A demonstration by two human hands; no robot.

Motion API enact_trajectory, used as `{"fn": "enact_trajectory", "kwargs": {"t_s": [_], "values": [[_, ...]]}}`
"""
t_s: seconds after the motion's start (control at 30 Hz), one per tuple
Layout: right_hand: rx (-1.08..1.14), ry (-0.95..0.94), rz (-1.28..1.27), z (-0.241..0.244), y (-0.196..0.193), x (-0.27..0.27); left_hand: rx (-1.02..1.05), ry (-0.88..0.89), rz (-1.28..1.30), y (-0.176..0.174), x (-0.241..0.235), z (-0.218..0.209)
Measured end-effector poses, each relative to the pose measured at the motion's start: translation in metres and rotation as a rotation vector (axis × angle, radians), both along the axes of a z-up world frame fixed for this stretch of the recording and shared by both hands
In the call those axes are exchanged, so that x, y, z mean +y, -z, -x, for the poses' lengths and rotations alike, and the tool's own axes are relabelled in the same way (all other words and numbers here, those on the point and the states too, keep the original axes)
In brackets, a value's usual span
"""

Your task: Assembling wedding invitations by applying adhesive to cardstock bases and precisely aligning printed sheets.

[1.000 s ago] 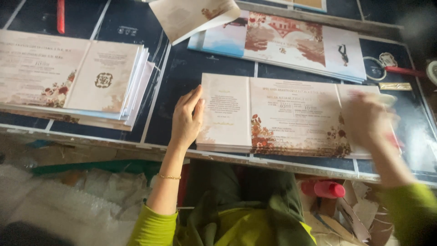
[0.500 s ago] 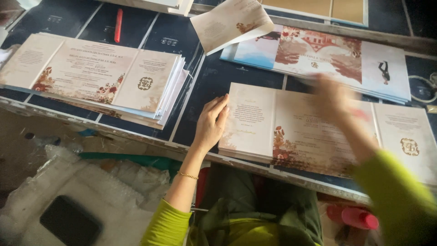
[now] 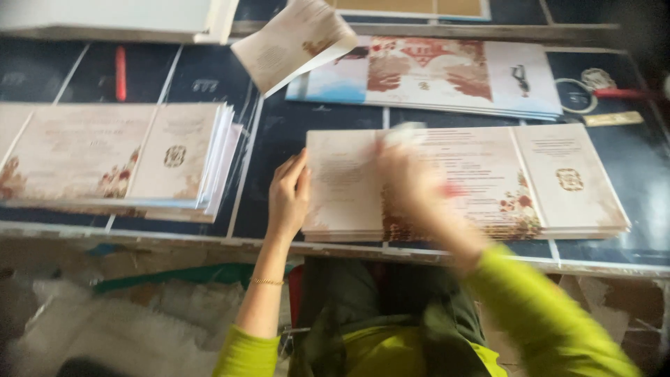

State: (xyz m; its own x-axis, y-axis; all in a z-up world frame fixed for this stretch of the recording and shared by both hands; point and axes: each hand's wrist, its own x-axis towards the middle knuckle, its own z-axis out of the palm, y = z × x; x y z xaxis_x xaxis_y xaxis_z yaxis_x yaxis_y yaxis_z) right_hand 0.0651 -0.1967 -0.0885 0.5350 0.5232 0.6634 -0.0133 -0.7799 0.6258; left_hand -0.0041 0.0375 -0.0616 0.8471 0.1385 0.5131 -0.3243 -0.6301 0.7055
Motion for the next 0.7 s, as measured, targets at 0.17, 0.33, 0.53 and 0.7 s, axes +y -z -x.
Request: {"fn": "enact_trajectory", "kwargs": {"t_s": [0.17, 0.33, 0.53, 0.7], "values": [[0.569, -0.364, -0.464, 0.077, -0.032, 0.062, 0.03, 0.021, -0.029, 0.012, 0.009, -0.006], [0.227, -0.075, -0.098, 0.058, -0.029, -0.108, 0.025, 0.053, -0.063, -0.003, 0.006, -0.001], [0.489, 0.538, -0.56, -0.002, -0.004, -0.385, 0.095, 0.029, 0.011, -0.01, -0.002, 0.005], [0.254, 0.506, 0.003, 0.011, -0.028, -0.202, 0.03, 0.001, -0.002, 0.003, 0.0, -0.004]]}}
